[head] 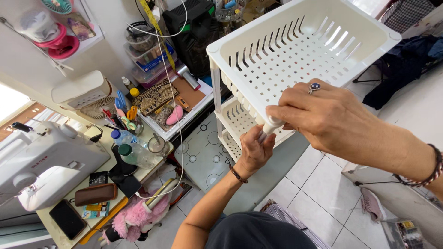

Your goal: The person assembles a white plastic storage rack by inserting small plastic connectors into slots on the basket sides and attaching clear vertical support rods. The person repeatedly inserts and removes connectors while aligning the baskets and rods on a table.

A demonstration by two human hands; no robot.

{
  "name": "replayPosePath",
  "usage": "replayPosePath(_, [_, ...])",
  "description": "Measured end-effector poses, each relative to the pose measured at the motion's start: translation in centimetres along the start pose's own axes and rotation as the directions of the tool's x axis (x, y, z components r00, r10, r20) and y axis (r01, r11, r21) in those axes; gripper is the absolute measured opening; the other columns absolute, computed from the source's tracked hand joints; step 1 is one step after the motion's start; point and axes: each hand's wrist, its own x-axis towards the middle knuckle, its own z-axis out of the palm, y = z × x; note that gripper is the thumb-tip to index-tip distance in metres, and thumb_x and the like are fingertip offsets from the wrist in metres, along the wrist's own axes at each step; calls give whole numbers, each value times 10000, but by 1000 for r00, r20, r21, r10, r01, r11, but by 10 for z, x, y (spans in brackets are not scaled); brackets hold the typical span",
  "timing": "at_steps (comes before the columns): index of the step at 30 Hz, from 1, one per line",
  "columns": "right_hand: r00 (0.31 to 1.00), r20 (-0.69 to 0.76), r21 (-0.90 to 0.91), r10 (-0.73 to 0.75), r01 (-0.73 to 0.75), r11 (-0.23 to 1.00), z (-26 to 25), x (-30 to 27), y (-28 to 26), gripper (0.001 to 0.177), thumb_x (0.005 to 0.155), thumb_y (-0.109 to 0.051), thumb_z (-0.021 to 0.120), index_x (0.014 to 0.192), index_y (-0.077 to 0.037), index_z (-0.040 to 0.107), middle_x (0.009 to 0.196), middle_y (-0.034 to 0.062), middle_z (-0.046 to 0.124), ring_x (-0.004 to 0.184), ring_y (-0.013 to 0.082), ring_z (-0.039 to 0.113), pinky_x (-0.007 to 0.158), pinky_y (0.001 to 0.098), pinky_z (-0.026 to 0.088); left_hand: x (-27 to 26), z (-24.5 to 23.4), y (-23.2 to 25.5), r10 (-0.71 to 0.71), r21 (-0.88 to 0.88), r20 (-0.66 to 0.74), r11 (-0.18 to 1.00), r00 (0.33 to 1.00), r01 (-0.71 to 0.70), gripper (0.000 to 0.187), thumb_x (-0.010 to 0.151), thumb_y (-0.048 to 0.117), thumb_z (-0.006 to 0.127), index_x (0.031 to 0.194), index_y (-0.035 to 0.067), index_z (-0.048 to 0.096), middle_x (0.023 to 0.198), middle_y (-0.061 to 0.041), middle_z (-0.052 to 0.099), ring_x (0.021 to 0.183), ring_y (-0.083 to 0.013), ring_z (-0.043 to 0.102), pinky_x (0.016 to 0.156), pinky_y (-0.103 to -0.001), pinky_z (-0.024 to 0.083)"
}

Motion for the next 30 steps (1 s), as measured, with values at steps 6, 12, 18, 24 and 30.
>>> replayPosePath(6, [953, 126, 271, 276, -301, 915, -10, 14, -8, 204, 773, -111, 765, 962, -44, 730, 811, 53, 714, 638, 210, 681, 562, 337, 529, 1, -2, 1, -1, 26, 16, 1000, 1000, 0, 474, 1033, 67, 663, 1332, 14, 299, 878, -156, 658, 613, -252, 675, 528, -352, 528])
replayPosePath(12, [947, 50, 484, 318, -301, 822, -29, -28, -14, 286, 848, -179, 732, 1127, -118, 715, 880, -22, 714, 751, 109, 663, 672, 262, 524, 5, 2, -7, -6, 27, 5, 1000, 1000, 5, 464, 1054, 84, 641, 1349, 12, 290, 844, -152, 654, 629, -242, 681, 538, -351, 534])
replayPosePath(18, [788, 616, 527, -13, -401, 749, 152, -96, -27, 191, 898, -196, 652, 1054, -87, 666, 914, 85, 682, 948, 308, 664, 823, 476, 473, 18, 10, -18, -21, -10, -41, 1000, 999, 20, 481, 1037, 106, 651, 1354, -1, 305, 793, -151, 645, 615, -242, 656, 542, -367, 513])
replayPosePath(24, [613, 766, 555, 194, -782, 283, 456, -124, -88, 180, 843, -120, 717, 993, -23, 692, 700, 139, 736, 592, 236, 729, 588, 387, 567, 24, 7, -34, -55, -37, 1, 998, 998, 55, 463, 1043, 95, 647, 1342, -4, 308, 817, -146, 648, 644, -222, 652, 579, -355, 520])
replayPosePath(30, [460, 699, 578, 548, -814, -55, 603, -132, -116, 119, 876, -42, 680, 968, 33, 670, 703, 126, 732, 573, 196, 736, 534, 359, 599, 29, -3, -49, -88, 3, 14, 996, 996, 88, 466, 1068, 99, 614, 1375, 7, 276, 966, -172, 623, 799, -222, 693, 652, -333, 563])
